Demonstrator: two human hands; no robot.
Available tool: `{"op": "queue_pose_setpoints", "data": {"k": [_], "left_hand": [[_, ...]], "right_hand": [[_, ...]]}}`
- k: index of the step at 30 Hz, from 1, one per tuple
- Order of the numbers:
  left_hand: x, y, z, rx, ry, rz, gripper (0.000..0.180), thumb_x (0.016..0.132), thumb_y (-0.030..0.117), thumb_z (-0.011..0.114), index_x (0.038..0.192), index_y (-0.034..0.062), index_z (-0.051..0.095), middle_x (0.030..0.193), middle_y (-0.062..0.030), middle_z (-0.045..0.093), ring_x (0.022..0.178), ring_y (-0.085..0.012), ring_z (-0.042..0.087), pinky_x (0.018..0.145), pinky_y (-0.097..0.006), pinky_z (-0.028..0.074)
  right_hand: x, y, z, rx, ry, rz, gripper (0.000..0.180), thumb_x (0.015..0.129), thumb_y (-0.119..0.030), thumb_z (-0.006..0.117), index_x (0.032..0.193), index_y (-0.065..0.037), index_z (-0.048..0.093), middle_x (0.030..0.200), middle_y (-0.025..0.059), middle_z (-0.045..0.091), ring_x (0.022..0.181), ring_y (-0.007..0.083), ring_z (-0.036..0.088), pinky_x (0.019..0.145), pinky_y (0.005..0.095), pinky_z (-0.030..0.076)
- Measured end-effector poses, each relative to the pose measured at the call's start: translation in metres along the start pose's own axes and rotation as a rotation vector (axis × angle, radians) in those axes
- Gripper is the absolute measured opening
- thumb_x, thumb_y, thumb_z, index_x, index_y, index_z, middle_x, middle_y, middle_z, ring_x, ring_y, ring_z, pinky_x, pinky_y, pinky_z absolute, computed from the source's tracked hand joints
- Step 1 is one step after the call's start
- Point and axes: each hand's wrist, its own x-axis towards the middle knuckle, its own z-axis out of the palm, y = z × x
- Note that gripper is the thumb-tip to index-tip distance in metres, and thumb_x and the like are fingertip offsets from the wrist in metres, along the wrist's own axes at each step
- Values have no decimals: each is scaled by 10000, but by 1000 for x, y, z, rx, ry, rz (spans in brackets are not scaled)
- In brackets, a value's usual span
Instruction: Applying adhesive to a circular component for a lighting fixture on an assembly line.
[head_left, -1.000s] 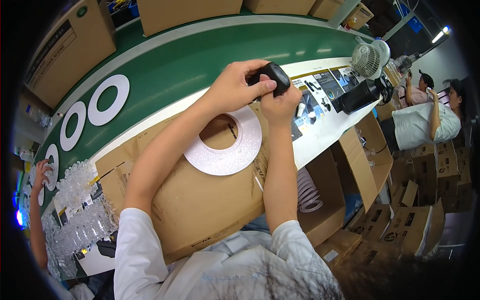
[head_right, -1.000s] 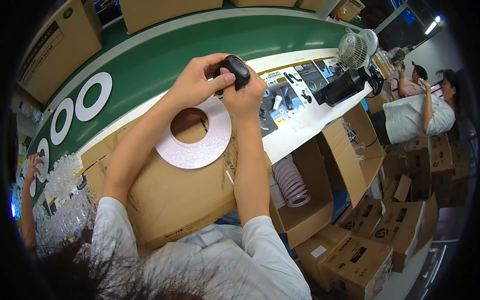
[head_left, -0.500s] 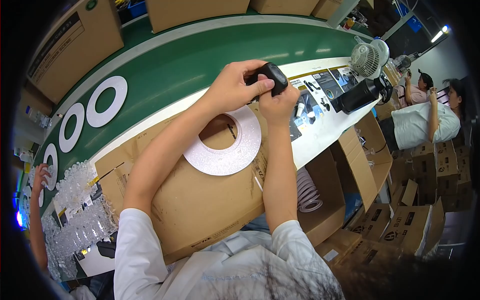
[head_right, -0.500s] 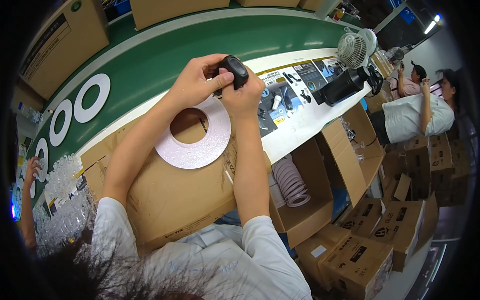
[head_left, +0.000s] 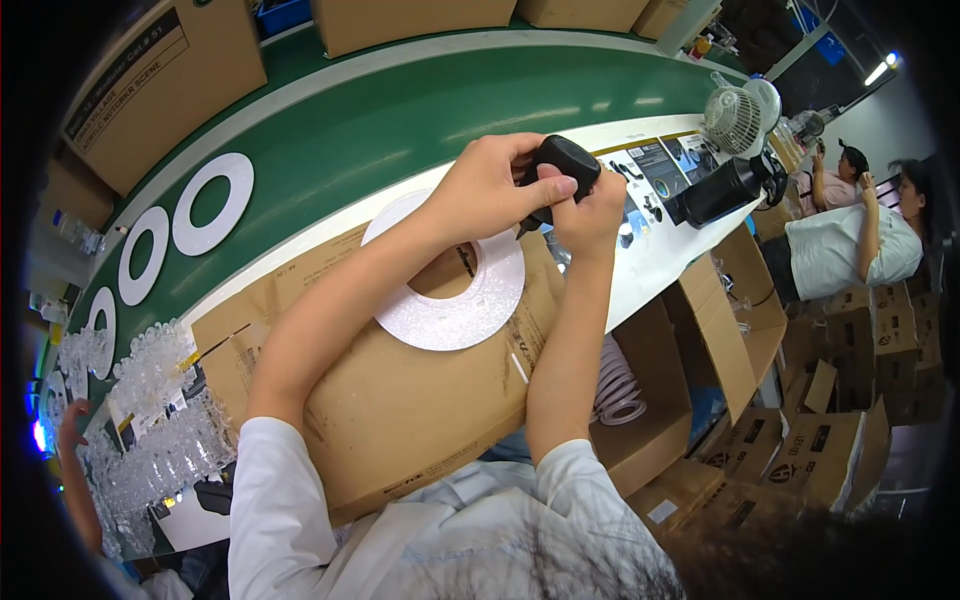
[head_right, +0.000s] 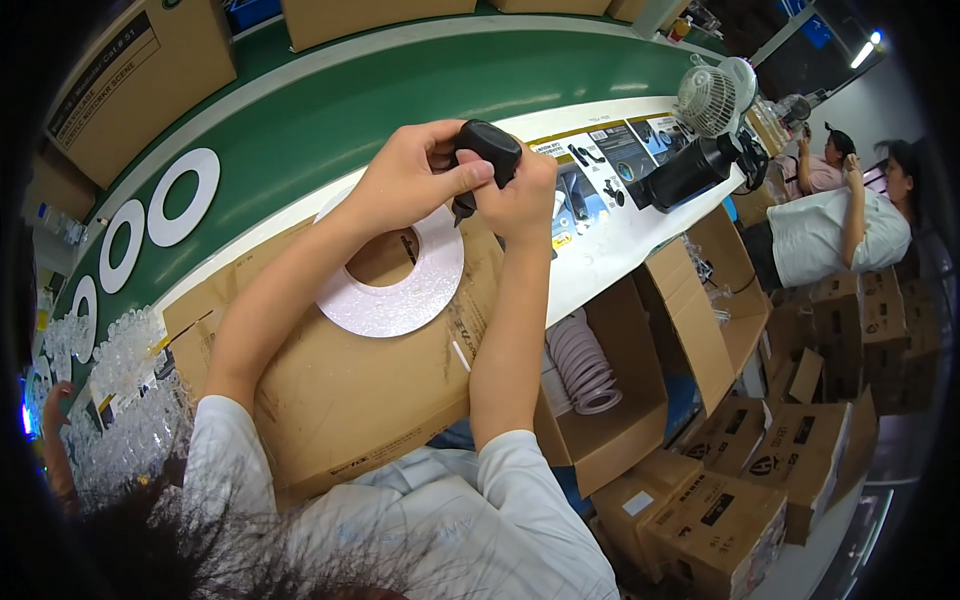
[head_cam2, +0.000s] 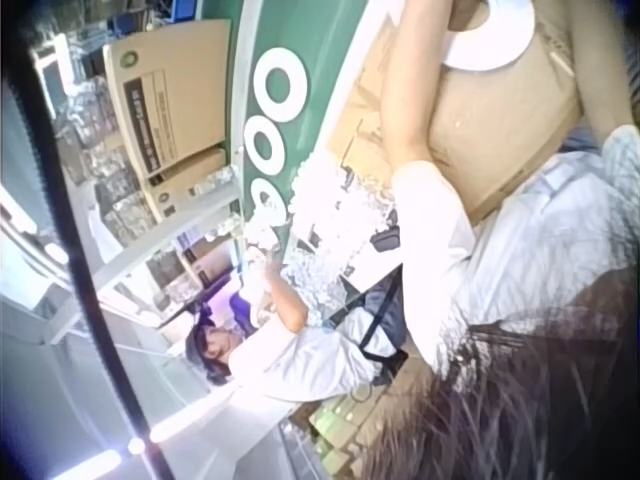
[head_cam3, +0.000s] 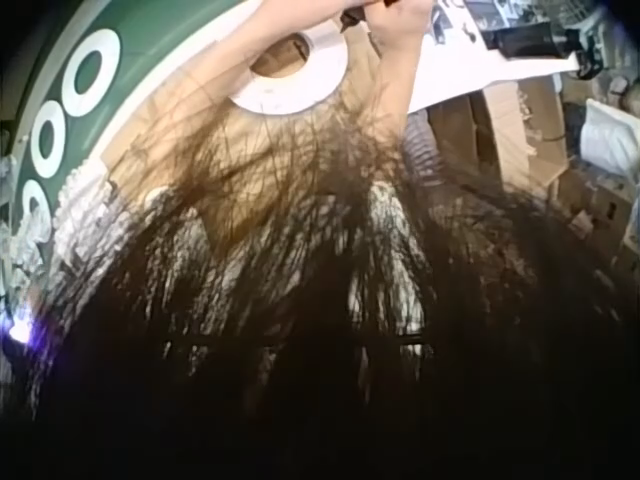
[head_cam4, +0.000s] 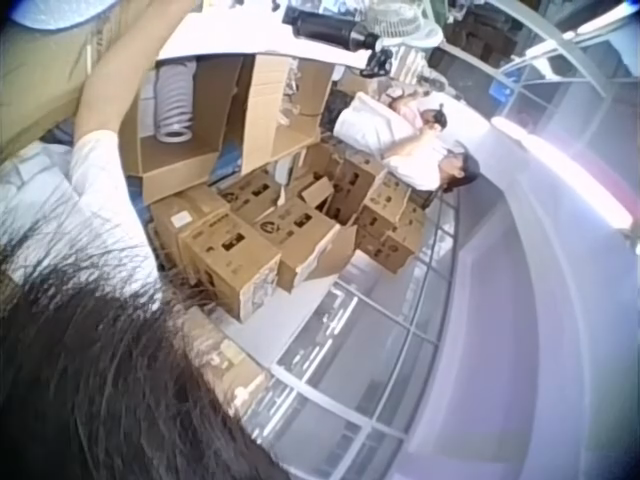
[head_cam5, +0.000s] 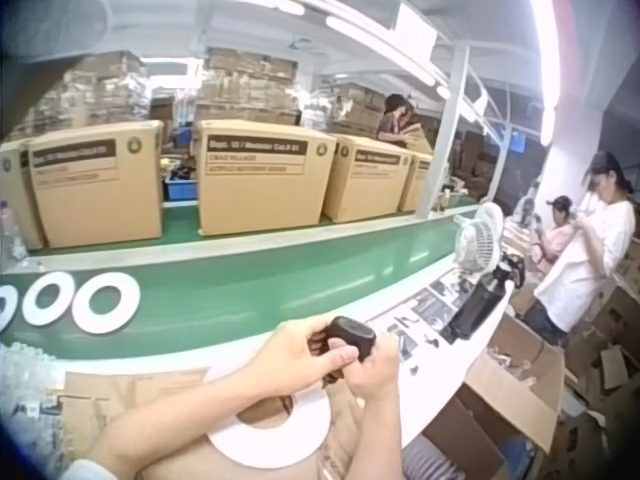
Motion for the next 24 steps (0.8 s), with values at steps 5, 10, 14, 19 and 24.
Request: {"op": "queue_pose_setpoints", "data": {"k": [5, 10, 14, 19, 24], "left_hand": [[-2, 1, 6, -41, 39, -27, 310, 880, 117, 712, 1124, -54, 625, 988, -67, 681, 910, -107, 637, 821, -267, 530], [-3, -1, 8, -63, 71, -46, 290, 868, 115, 719, 1087, -58, 643, 952, -78, 693, 869, -110, 643, 776, -270, 536], [-3, -3, 9, -96, 99, 4, 271, 863, 113, 720, 1064, -58, 659, 914, -83, 702, 828, -111, 648, 732, -273, 538], [-2, -6, 8, -106, 103, 9, 268, 865, 103, 715, 1073, -58, 665, 923, -83, 704, 841, -108, 644, 740, -273, 537], [0, -5, 8, -105, 95, 4, 264, 866, 101, 710, 1071, -59, 670, 939, -88, 707, 857, -109, 644, 757, -273, 538]], "right_hand": [[3, -6, -9, 11, -98, -16, 179, 790, -77, 702, 905, 59, 697, 755, 134, 720, 657, 185, 690, 630, 287, 534], [1, -4, -7, 71, -99, 46, 199, 783, -113, 713, 898, 49, 707, 737, 133, 715, 646, 180, 685, 608, 279, 525], [1, 0, -6, 64, -96, 39, 209, 781, -136, 718, 892, 41, 711, 725, 134, 711, 637, 182, 683, 598, 276, 521], [1, -2, -6, 36, -126, 41, 198, 779, -92, 693, 904, 60, 710, 739, 115, 715, 668, 154, 677, 630, 275, 536], [1, 1, -5, 79, -100, 47, 199, 778, -111, 707, 898, 48, 711, 720, 119, 708, 641, 157, 673, 607, 271, 526]]}}
